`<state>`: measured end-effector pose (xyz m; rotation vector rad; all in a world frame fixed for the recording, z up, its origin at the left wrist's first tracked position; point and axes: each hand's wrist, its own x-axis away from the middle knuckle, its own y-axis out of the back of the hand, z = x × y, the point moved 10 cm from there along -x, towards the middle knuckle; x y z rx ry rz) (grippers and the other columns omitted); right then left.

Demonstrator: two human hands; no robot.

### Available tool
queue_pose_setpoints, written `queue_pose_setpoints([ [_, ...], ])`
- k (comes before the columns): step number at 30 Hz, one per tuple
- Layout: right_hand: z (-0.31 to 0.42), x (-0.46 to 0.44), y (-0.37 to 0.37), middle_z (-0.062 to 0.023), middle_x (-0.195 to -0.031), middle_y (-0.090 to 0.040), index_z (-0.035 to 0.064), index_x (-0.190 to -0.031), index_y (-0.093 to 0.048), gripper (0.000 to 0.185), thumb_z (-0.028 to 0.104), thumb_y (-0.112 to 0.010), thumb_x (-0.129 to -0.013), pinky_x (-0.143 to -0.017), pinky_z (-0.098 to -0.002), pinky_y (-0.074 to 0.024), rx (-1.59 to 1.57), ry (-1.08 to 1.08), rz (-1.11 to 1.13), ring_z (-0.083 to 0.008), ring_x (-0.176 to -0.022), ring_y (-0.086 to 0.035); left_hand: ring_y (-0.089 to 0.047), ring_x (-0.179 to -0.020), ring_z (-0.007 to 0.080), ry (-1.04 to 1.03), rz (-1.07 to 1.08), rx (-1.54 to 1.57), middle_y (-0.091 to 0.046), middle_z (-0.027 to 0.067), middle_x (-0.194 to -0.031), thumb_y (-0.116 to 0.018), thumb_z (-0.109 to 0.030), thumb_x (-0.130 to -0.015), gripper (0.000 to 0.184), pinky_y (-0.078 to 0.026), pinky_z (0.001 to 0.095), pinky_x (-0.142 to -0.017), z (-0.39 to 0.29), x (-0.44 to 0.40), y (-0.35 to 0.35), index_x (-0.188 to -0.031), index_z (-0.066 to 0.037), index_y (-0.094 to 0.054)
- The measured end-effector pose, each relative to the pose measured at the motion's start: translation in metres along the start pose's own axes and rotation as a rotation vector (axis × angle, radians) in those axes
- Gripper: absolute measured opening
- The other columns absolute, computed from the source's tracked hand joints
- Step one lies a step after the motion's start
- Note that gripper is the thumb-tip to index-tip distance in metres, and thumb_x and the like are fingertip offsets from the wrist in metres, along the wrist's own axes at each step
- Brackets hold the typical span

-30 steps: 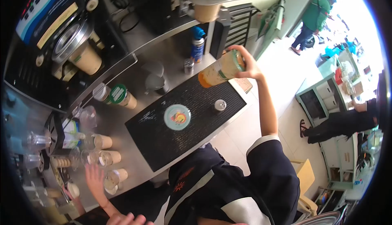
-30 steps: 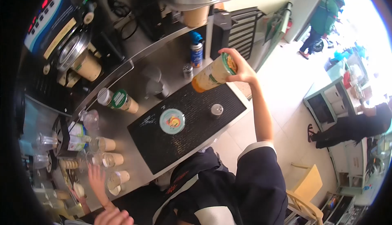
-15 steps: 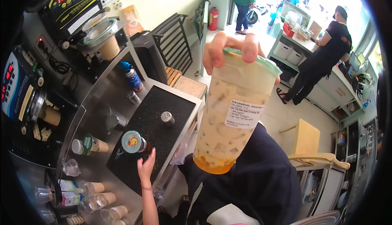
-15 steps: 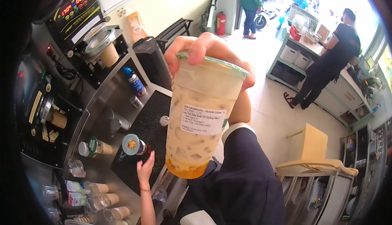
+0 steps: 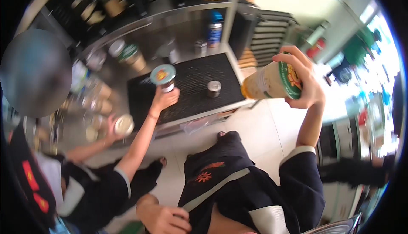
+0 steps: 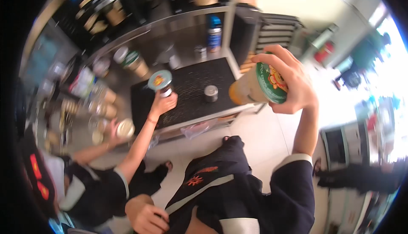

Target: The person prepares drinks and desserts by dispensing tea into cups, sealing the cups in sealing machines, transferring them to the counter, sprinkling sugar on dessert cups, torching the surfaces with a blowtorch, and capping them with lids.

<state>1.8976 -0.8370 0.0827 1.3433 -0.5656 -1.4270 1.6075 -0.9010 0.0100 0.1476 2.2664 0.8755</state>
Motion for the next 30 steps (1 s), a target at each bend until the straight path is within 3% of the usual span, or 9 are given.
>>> queue_pose_setpoints([
  [2, -0.037, -0.022, -0.04, -0.0132, -0.105, -0.046, 0.0152, -0.107, -0.051, 0.072, 0.02, -0.062, -0.036, -0.077, -0.0401, -0.0428, 0.123, -0.082, 0.065, -0.0333, -0.092, -0.049, -0.055, -0.078, 0.0261, -0.147, -0.045, 0.269, -0.049, 0.0042, -0.074, -0.046, -0.028, -0.088, 0.03, -0.043, 0.038, -0.074, -0.04, -0.025, -0.01, -0.067, -0.007, -0.052],
  [8, -0.162, -0.07, -0.165, -0.0115, -0.104, -0.046, 0.014, -0.111, -0.047, 0.07, 0.017, -0.065, -0.044, -0.084, -0.0384, -0.0408, -0.051, -0.106, 0.181, -0.0332, -0.098, -0.047, -0.054, -0.083, 0.0232, 0.012, -0.451, 0.357, -0.053, 0.0058, -0.086, -0.055, -0.017, -0.08, 0.011, -0.041, 0.0374, -0.071, 0.022, -0.074, -0.029, -0.078, -0.006, -0.056],
  [14, -0.218, -0.106, -0.261, -0.0119, -0.107, -0.048, 0.0212, -0.117, -0.044, 0.073, 0.027, -0.069, -0.048, -0.079, -0.0423, -0.0454, 0.042, -0.103, 0.203, -0.0349, -0.092, -0.052, -0.056, -0.085, 0.0251, 0.338, -0.677, 0.21, -0.059, 0.005, -0.089, -0.055, -0.009, -0.078, 0.007, -0.042, 0.0344, -0.069, 0.073, -0.08, -0.053, -0.081, -0.006, -0.06],
  [17, -0.233, -0.112, -0.3, -0.0135, -0.111, -0.046, 0.022, -0.121, -0.041, 0.076, 0.03, -0.069, -0.051, -0.08, -0.0432, -0.0449, 0.025, -0.115, 0.276, -0.0381, -0.097, -0.05, -0.058, -0.082, 0.0278, 0.543, -0.949, 0.18, -0.062, 0.0067, -0.082, -0.052, 0.0, -0.076, 0.013, -0.044, 0.0346, -0.069, 0.092, -0.055, -0.053, -0.085, -0.004, -0.061],
  [21, -0.223, -0.115, -0.309, -0.0148, -0.123, -0.04, 0.0253, -0.127, -0.036, 0.082, 0.038, -0.068, -0.053, -0.084, -0.047, -0.0414, 0.119, -0.117, 0.315, -0.0411, -0.104, -0.045, -0.058, -0.083, 0.0263, 0.78, -1.051, 0.142, -0.063, 0.0054, -0.084, -0.052, 0.011, -0.067, 0.024, -0.044, 0.0339, -0.071, 0.113, -0.035, -0.059, -0.084, -0.003, -0.06],
  [25, -0.18, -0.113, -0.295, -0.0166, -0.13, -0.034, 0.0164, -0.13, -0.033, 0.089, 0.048, -0.069, -0.056, -0.095, -0.0447, -0.0315, 0.459, -0.128, 0.473, -0.0399, -0.117, -0.035, -0.058, -0.085, 0.0246, 0.815, -1.029, 0.104, -0.063, 0.0044, -0.085, -0.05, 0.012, -0.065, 0.028, -0.044, 0.0326, -0.073, 0.127, -0.021, -0.061, -0.085, -0.005, -0.06],
  [27, -0.109, -0.111, -0.294, -0.0172, -0.135, -0.027, 0.007, -0.131, -0.027, 0.095, 0.049, -0.069, -0.057, -0.1, -0.0394, -0.0259, -0.289, 0.202, 0.426, -0.0358, -0.122, -0.028, -0.058, -0.087, 0.0236, 0.837, -1.036, 0.111, -0.062, 0.0035, -0.085, -0.049, 0.013, -0.065, 0.031, -0.044, 0.032, -0.074, 0.13, -0.012, -0.061, -0.086, -0.005, -0.06],
  [28, -0.079, -0.101, -0.299, -0.0194, -0.135, -0.026, -0.0006, -0.13, -0.026, 0.097, 0.051, -0.068, -0.06, -0.101, -0.0385, -0.0235, -0.532, 0.19, 0.578, -0.0331, -0.124, -0.027, -0.058, -0.087, 0.0236, 0.83, -1.033, 0.119, -0.062, 0.0034, -0.085, -0.049, 0.013, -0.065, 0.031, -0.045, 0.032, -0.075, 0.13, -0.007, -0.059, -0.086, -0.005, -0.06],
  [30, -0.032, -0.066, -0.313, -0.0219, -0.134, -0.024, 0.0009, -0.132, -0.022, 0.107, 0.051, -0.073, -0.052, -0.099, -0.039, -0.0272, -0.534, 0.291, 0.713, -0.0337, -0.118, -0.035, -0.058, -0.086, 0.0234, 0.838, -1.033, 0.115, -0.062, 0.0042, -0.084, -0.049, 0.013, -0.065, 0.03, -0.045, 0.0318, -0.075, 0.13, 0.005, -0.053, -0.086, -0.005, -0.06],
])
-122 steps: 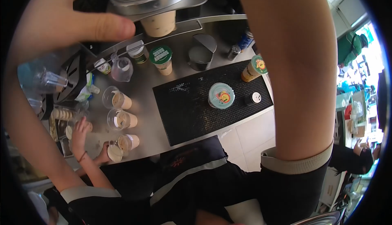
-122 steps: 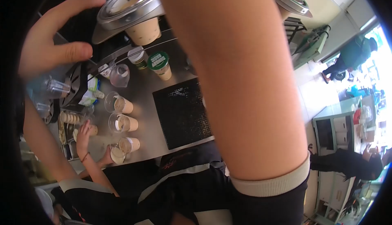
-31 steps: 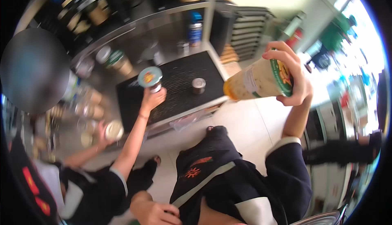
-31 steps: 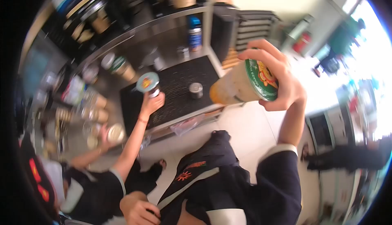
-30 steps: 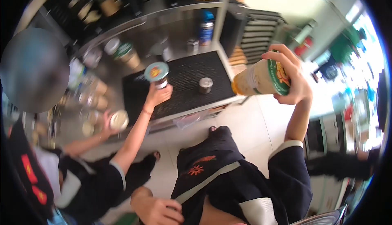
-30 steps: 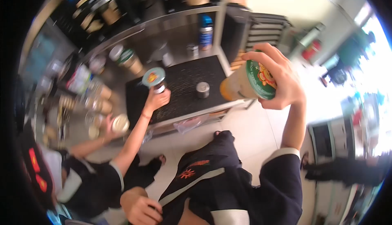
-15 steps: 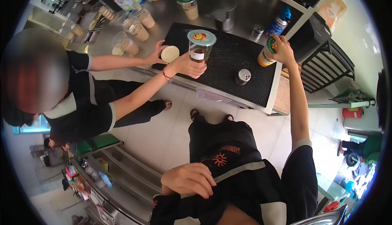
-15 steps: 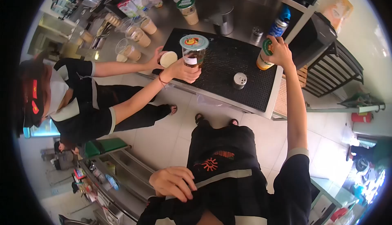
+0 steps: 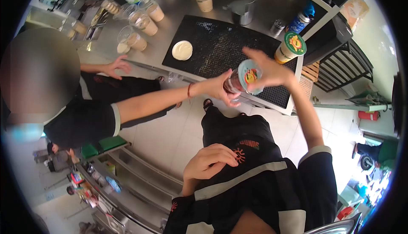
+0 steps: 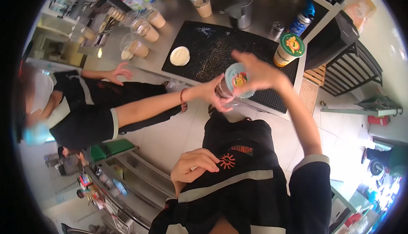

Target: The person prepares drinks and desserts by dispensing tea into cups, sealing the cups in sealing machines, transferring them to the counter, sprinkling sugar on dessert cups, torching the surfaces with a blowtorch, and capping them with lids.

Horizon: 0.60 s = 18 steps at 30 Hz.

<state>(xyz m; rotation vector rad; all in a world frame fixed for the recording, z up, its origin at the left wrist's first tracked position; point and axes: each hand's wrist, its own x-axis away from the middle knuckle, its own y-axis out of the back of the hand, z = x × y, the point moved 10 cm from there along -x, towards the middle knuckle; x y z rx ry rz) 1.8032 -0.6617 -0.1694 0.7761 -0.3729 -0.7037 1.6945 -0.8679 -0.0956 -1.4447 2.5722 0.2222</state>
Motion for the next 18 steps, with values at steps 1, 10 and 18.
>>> queue_pose_setpoints([
  [1, 0.017, 0.007, -0.014, -0.0202, -0.128, -0.03, 0.0048, -0.132, -0.021, 0.109, 0.045, -0.075, -0.047, -0.095, -0.0396, -0.0321, 0.004, -0.189, 0.076, -0.0356, -0.114, -0.039, -0.058, -0.086, 0.0233, 0.002, 0.005, 0.002, -0.062, 0.0046, -0.084, -0.049, 0.013, -0.065, 0.029, -0.045, 0.0317, -0.075, 0.001, -0.001, 0.008, -0.086, -0.005, -0.06],
  [10, 0.073, 0.037, 0.073, -0.0147, -0.103, -0.049, 0.0042, -0.118, -0.042, 0.081, 0.023, -0.068, -0.044, -0.083, -0.0343, -0.0407, -0.061, -0.2, -0.347, -0.0299, -0.096, -0.051, -0.049, -0.103, 0.0347, 0.002, -0.154, -0.27, -0.047, 0.0233, -0.113, -0.063, -0.01, -0.071, 0.05, -0.037, 0.0388, -0.089, 0.029, -0.084, 0.089, -0.114, 0.005, -0.041],
  [18, 0.095, 0.052, 0.125, -0.0162, -0.114, -0.047, 0.0016, -0.118, -0.041, 0.081, 0.033, -0.06, -0.046, -0.086, -0.0335, -0.0396, -0.271, -0.227, -0.241, -0.0274, -0.102, -0.049, -0.047, -0.107, 0.0353, 0.014, 0.063, -0.293, -0.046, 0.0208, -0.116, -0.077, -0.03, -0.055, 0.095, -0.037, 0.0426, -0.089, 0.017, -0.149, 0.044, -0.129, 0.001, -0.026],
])
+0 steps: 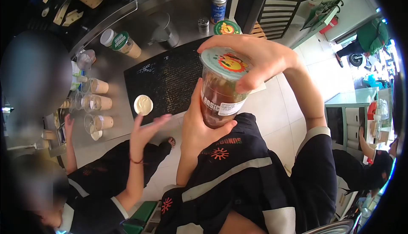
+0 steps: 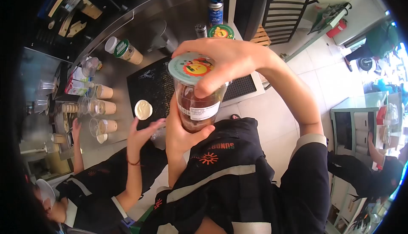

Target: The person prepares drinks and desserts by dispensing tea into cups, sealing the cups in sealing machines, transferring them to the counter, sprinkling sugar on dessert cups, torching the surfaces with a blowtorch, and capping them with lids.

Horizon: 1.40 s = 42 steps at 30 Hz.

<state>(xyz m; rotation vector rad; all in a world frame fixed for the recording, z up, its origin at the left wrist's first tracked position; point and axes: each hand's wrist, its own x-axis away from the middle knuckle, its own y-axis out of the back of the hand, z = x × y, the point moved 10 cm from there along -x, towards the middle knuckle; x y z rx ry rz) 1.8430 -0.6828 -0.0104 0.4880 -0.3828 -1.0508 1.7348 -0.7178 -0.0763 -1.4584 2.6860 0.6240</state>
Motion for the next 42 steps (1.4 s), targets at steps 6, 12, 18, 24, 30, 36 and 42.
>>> queue_pose_setpoints([
  [6, -0.088, -0.008, 0.032, -0.0129, -0.113, -0.046, 0.0073, -0.127, -0.036, 0.093, 0.072, -0.051, -0.061, -0.063, -0.0235, -0.046, -0.354, -0.122, 0.088, -0.0181, -0.1, -0.049, -0.056, -0.095, 0.0259, -0.011, -0.165, 0.159, -0.054, 0.018, -0.105, -0.073, -0.015, -0.057, 0.085, -0.046, 0.0326, -0.08, -0.002, -0.004, -0.027, -0.127, 0.001, -0.028],
  [12, -0.27, -0.047, 0.041, -0.018, -0.131, -0.024, 0.0275, -0.134, -0.018, 0.106, 0.052, -0.074, -0.047, -0.079, -0.0589, -0.0401, 0.632, -0.597, -0.312, -0.0464, -0.114, -0.032, -0.05, -0.103, 0.0262, 0.018, -0.414, 0.107, -0.048, 0.0189, -0.111, -0.071, -0.011, -0.057, 0.084, -0.041, 0.0344, -0.086, -0.025, 0.002, -0.065, -0.127, 0.002, -0.026],
  [18, -0.25, 0.013, 0.052, -0.0216, -0.11, -0.036, 0.0202, -0.122, -0.032, 0.082, 0.03, -0.073, -0.052, -0.073, -0.0495, -0.0444, 0.441, -0.308, -0.65, -0.0431, -0.097, -0.044, -0.048, -0.101, 0.0214, 0.035, -0.486, 0.118, -0.045, 0.0131, -0.11, -0.071, -0.006, -0.058, 0.082, -0.039, 0.0332, -0.087, -0.083, 0.021, -0.12, -0.127, 0.0, -0.026],
  [24, -0.23, 0.255, 0.053, -0.0222, -0.103, -0.042, 0.0117, -0.123, -0.036, 0.086, 0.038, -0.074, -0.05, -0.086, -0.044, -0.0376, 0.341, -0.153, -0.869, -0.0375, -0.097, -0.043, -0.041, -0.11, 0.0228, 0.037, -0.337, 0.141, -0.04, 0.0127, -0.121, -0.073, -0.03, -0.059, 0.087, -0.031, 0.034, -0.095, -0.086, 0.044, -0.213, -0.128, 0.001, -0.029],
  [30, -0.276, 0.533, 0.005, -0.0197, -0.106, -0.041, 0.0162, -0.123, -0.038, 0.086, 0.034, -0.073, -0.047, -0.076, -0.0445, -0.0432, 0.41, -0.72, -0.886, -0.0363, -0.096, -0.045, -0.041, -0.109, 0.0251, -0.118, 0.059, 0.345, -0.039, 0.014, -0.12, -0.067, -0.012, -0.059, 0.078, -0.032, 0.036, -0.095, -0.095, 0.037, -0.399, -0.127, 0.0, -0.03],
  [36, -0.297, 0.819, -0.044, -0.0178, -0.109, -0.041, 0.0195, -0.122, -0.039, 0.084, 0.034, -0.073, -0.047, -0.076, -0.0432, -0.0439, 0.334, -1.229, -1.099, -0.034, -0.098, -0.044, -0.045, -0.104, 0.0238, -0.16, 0.583, 0.316, -0.043, 0.014, -0.113, -0.077, -0.012, -0.052, 0.08, -0.034, 0.0366, -0.092, -0.157, 0.057, -0.668, -0.118, 0.002, -0.033],
  [42, -0.309, 1.057, -0.101, -0.0172, -0.112, -0.04, 0.0227, -0.119, -0.042, 0.081, 0.035, -0.075, -0.046, -0.08, -0.0447, -0.042, 0.279, -1.484, -1.586, -0.0355, -0.097, -0.045, -0.055, -0.089, 0.0214, -0.327, 0.944, 0.475, -0.051, 0.0116, -0.101, -0.078, -0.014, -0.054, 0.069, -0.047, 0.0311, -0.073, -0.234, 0.13, -0.998, -0.11, -0.001, -0.041],
])
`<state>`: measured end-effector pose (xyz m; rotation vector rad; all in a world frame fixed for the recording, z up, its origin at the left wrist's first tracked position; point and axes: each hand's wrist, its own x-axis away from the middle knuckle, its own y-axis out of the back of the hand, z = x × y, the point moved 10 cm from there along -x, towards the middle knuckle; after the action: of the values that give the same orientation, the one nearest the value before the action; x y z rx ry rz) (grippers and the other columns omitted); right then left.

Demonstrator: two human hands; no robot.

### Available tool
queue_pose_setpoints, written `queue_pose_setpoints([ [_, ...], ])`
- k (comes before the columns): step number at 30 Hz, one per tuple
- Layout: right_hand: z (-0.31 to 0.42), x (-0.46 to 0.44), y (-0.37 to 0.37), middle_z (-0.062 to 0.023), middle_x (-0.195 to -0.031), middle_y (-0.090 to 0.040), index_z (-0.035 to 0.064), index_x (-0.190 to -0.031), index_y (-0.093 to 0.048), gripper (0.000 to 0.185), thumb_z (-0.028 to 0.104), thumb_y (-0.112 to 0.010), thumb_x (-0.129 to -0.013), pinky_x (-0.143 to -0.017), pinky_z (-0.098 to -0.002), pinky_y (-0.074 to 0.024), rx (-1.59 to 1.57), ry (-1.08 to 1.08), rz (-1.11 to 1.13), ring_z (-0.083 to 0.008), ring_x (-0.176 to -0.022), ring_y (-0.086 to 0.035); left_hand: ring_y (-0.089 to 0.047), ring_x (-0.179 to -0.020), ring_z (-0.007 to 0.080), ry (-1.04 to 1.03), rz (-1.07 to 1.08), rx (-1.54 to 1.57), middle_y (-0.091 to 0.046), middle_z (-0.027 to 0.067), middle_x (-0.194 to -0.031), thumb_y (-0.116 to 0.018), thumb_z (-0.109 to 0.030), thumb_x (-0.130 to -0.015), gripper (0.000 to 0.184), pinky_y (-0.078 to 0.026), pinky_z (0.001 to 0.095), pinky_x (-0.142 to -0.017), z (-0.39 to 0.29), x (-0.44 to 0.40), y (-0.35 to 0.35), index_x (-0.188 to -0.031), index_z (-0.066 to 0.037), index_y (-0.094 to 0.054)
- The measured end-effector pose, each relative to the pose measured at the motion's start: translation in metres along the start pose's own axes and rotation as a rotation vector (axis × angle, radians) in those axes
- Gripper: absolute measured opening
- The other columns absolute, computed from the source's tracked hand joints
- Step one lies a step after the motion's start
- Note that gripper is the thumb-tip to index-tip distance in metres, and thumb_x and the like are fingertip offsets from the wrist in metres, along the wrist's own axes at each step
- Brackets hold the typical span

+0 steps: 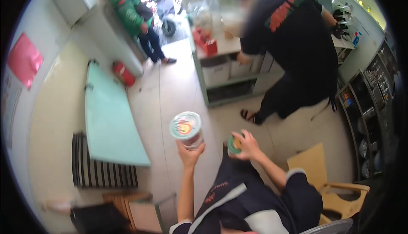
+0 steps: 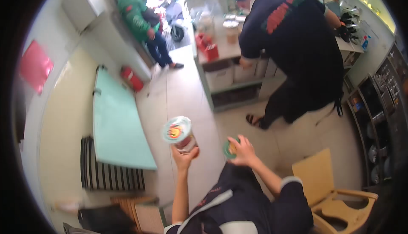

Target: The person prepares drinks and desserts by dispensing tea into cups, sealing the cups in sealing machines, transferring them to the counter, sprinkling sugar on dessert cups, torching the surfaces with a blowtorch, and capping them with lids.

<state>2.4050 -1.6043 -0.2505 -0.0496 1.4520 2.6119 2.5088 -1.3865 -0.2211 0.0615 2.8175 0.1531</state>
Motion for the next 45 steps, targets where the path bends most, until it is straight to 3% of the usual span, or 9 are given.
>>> queue_pose_setpoints([
  [10, -0.153, -0.055, 0.135, -0.0173, -0.112, -0.038, 0.0173, -0.116, -0.046, 0.082, 0.031, -0.079, -0.042, -0.084, -0.0426, -0.0371, 0.14, -0.448, -0.168, -0.035, -0.099, -0.042, -0.057, -0.083, 0.0332, -0.185, 0.187, -0.083, -0.058, 0.0161, -0.091, -0.076, -0.026, -0.047, 0.075, -0.046, 0.0407, -0.074, 0.07, -0.293, -0.393, -0.112, -0.006, -0.043],
  [21, -0.176, -0.158, 0.154, -0.0157, -0.11, -0.042, 0.0136, -0.113, -0.048, 0.082, 0.031, -0.08, -0.04, -0.082, -0.0411, -0.0395, 0.042, -0.815, -0.256, -0.0341, -0.099, -0.045, -0.023, -0.127, 0.0309, -0.001, 0.604, 0.125, -0.021, 0.0233, -0.136, -0.072, -0.024, -0.064, 0.091, -0.026, 0.0362, -0.1, 0.162, -0.395, -0.655, -0.133, 0.001, -0.018],
  [24, -0.175, -0.244, 0.176, -0.0163, -0.109, -0.043, 0.0127, -0.11, -0.05, 0.078, 0.031, -0.08, -0.041, -0.082, -0.0413, -0.0394, -0.015, -0.67, -0.237, -0.034, -0.098, -0.046, -0.022, -0.127, 0.0302, 0.196, 0.738, 0.292, -0.019, 0.0248, -0.136, -0.06, -0.022, -0.078, 0.074, -0.026, 0.0356, -0.1, 0.199, -0.38, -0.638, -0.132, 0.003, -0.016],
  [26, -0.18, -0.3, 0.199, -0.0162, -0.108, -0.044, 0.0123, -0.109, -0.052, 0.075, 0.03, -0.08, -0.042, -0.081, -0.0409, -0.0396, -0.02, -0.604, -0.251, -0.0338, -0.097, -0.046, -0.04, -0.117, 0.0265, 0.33, 0.87, 0.183, -0.039, 0.0175, -0.127, -0.048, -0.024, -0.087, 0.048, -0.034, 0.0299, -0.094, 0.185, -0.359, -0.57, -0.126, 0.0, -0.034],
  [29, -0.169, -0.39, 0.223, -0.0163, -0.11, -0.043, 0.0139, -0.111, -0.051, 0.075, 0.03, -0.078, -0.043, -0.08, -0.0405, -0.0403, 0.007, -0.326, -0.314, -0.0337, -0.094, -0.047, -0.053, -0.098, 0.0146, 0.934, 0.802, 0.472, -0.053, 0.0069, -0.111, -0.042, -0.028, -0.091, 0.035, -0.043, 0.0232, -0.076, 0.223, -0.296, -0.453, -0.118, -0.006, -0.045],
  [31, -0.163, -0.446, 0.223, -0.0166, -0.111, -0.042, 0.0157, -0.113, -0.049, 0.076, 0.029, -0.078, -0.044, -0.079, -0.0407, -0.0405, 0.027, -0.206, -0.303, -0.0336, -0.093, -0.047, -0.055, -0.091, 0.013, 1.051, 0.8, 0.194, -0.056, 0.0063, -0.106, -0.043, -0.026, -0.09, 0.033, -0.044, 0.0214, -0.073, 0.267, -0.258, -0.364, -0.116, -0.005, -0.046],
  [33, -0.163, -0.496, 0.207, -0.0168, -0.113, -0.041, 0.0182, -0.116, -0.047, 0.078, 0.028, -0.077, -0.045, -0.079, -0.0414, -0.0403, 0.037, -0.088, -0.262, -0.0336, -0.093, -0.047, -0.058, -0.085, 0.0155, 0.781, 0.912, -0.218, -0.06, 0.0093, -0.097, -0.047, -0.021, -0.087, 0.027, -0.045, 0.0262, -0.074, 0.319, -0.232, -0.281, -0.107, -0.003, -0.053],
  [39, -0.185, -0.587, 0.132, -0.0164, -0.121, -0.038, 0.0246, -0.121, -0.042, 0.077, 0.027, -0.072, -0.05, -0.084, -0.0478, -0.0376, 0.157, 0.085, -0.059, -0.0338, -0.108, -0.041, -0.057, -0.082, 0.0178, 0.876, 0.303, -0.397, -0.06, 0.0071, -0.091, -0.051, -0.023, -0.083, 0.027, -0.044, 0.0273, -0.073, 0.336, -0.22, -0.114, -0.1, -0.003, -0.056],
  [45, -0.12, -0.59, 0.142, -0.011, -0.142, -0.014, 0.0121, -0.132, -0.03, 0.078, 0.045, -0.058, -0.068, -0.102, -0.052, -0.0126, 0.506, 0.275, -0.181, -0.0257, -0.131, -0.013, -0.056, -0.081, 0.016, 1.208, -0.337, -0.008, -0.06, 0.0044, -0.092, -0.051, -0.022, -0.083, 0.024, -0.043, 0.0262, -0.072, 0.249, -0.017, -0.07, -0.098, -0.004, -0.059],
])
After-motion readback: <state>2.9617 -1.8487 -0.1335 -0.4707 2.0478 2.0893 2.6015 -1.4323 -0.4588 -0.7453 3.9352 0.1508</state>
